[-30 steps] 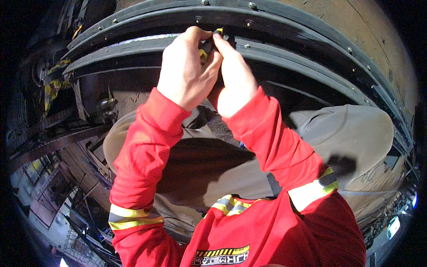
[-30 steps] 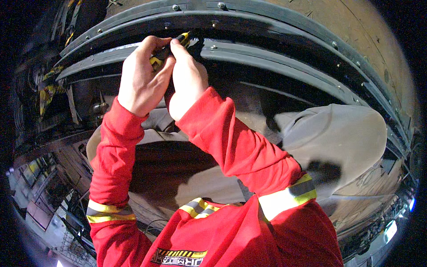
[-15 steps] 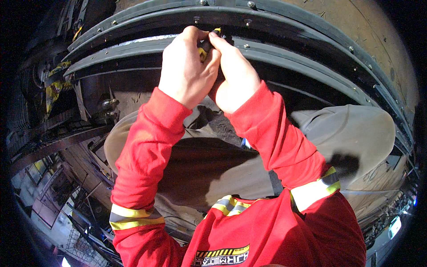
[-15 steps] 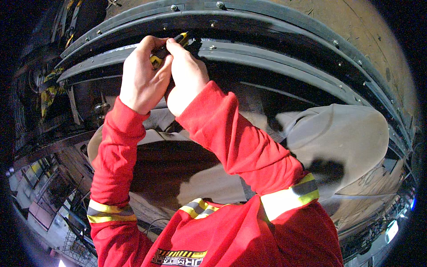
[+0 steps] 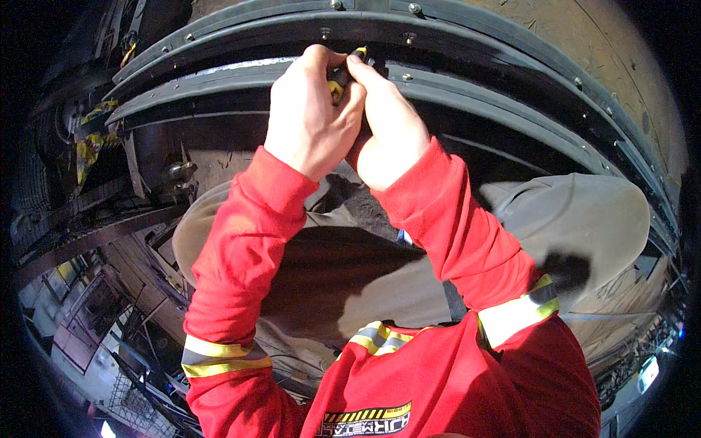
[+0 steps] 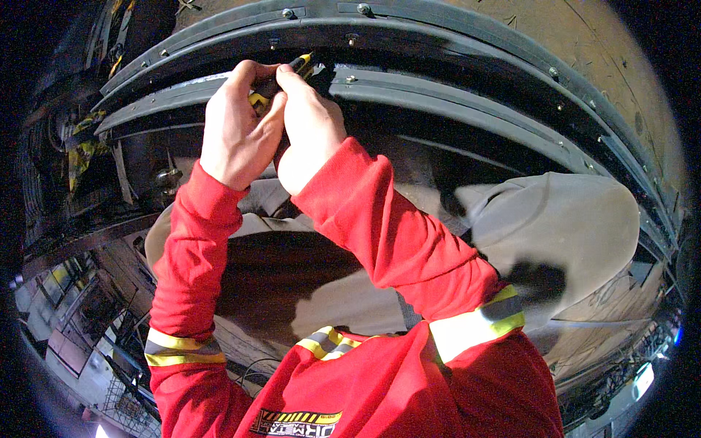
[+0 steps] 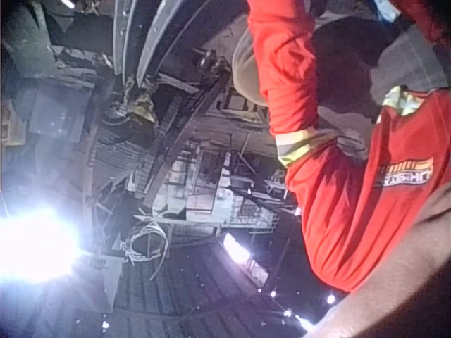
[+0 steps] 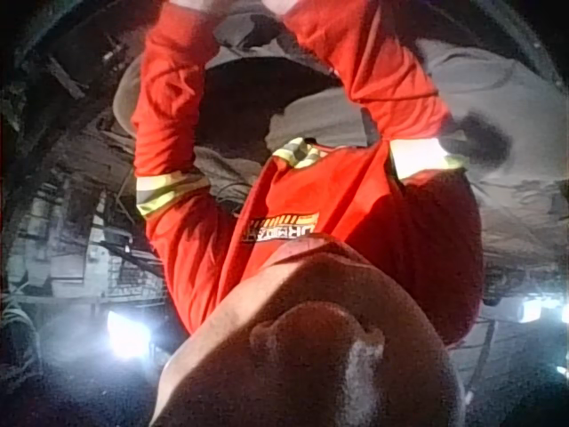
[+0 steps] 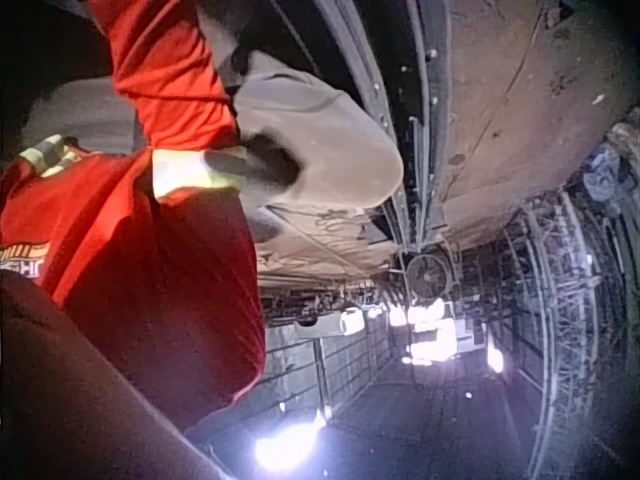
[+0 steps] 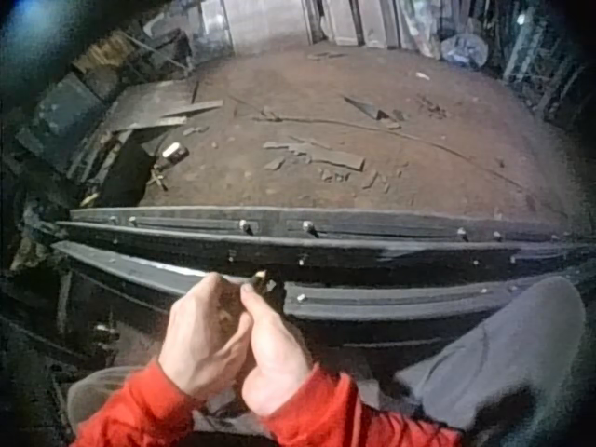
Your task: The person uses a yellow utility knife to scrape and remove old sealant or adhesive from the edge of a large, curved metal panel. The person works systematically along the seam, using the blade to lift and clear the material.
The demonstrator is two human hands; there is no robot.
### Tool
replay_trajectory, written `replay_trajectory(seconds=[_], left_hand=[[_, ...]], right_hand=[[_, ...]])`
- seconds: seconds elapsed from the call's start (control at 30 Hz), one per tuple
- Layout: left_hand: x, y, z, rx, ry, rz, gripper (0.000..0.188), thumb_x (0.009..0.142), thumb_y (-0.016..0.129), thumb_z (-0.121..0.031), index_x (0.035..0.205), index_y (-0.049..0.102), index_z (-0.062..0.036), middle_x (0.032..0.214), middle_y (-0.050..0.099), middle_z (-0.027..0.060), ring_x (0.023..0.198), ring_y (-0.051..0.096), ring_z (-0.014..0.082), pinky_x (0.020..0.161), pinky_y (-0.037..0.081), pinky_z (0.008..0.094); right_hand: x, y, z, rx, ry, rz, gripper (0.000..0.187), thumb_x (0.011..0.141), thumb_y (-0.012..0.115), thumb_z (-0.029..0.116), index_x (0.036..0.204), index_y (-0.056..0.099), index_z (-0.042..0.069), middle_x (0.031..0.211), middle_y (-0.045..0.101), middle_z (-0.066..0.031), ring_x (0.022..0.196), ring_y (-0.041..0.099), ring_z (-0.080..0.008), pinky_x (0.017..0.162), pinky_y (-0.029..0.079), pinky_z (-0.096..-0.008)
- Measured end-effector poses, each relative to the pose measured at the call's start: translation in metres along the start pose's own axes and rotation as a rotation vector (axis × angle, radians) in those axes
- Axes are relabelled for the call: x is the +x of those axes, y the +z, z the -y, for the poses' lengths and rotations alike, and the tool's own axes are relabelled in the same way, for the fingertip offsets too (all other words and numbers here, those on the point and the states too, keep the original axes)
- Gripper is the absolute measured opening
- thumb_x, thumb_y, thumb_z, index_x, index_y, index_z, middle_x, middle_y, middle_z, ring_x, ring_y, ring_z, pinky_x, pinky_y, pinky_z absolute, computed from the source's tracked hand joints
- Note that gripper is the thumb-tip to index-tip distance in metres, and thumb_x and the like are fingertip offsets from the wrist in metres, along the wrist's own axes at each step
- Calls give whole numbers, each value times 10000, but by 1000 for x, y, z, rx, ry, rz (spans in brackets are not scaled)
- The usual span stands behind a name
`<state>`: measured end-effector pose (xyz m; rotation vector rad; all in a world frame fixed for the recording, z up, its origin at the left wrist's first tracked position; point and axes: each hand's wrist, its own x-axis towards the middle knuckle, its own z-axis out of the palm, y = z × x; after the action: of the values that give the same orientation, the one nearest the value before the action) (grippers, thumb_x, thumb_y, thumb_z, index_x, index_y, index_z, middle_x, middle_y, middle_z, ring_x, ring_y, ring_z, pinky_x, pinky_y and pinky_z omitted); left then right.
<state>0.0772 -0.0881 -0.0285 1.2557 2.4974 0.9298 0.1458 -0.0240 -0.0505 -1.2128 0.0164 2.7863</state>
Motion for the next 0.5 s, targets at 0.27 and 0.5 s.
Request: replay_trajectory(seconds=[0.27,0.5], left_hand=[[1,-2,1,-1,14,-10,234,824,679,-138,953,601,41,831,651,237,782,673,369,701,533,382],[1,-2,3,-4,11,-23,220,822,675,-132,942,592,33,813,639,218,768,661,362,697,526,382]], right_hand=[[-3,5,1,-39,-21,-5,243,964,557,353,1088,600,149,1009,664,-57,931,637,-224,839,513,-404],[2,2,0,-31,-40,20,246,962,558,346,1093,608,144,1038,664,-59,971,632,-227,858,511,-401]])
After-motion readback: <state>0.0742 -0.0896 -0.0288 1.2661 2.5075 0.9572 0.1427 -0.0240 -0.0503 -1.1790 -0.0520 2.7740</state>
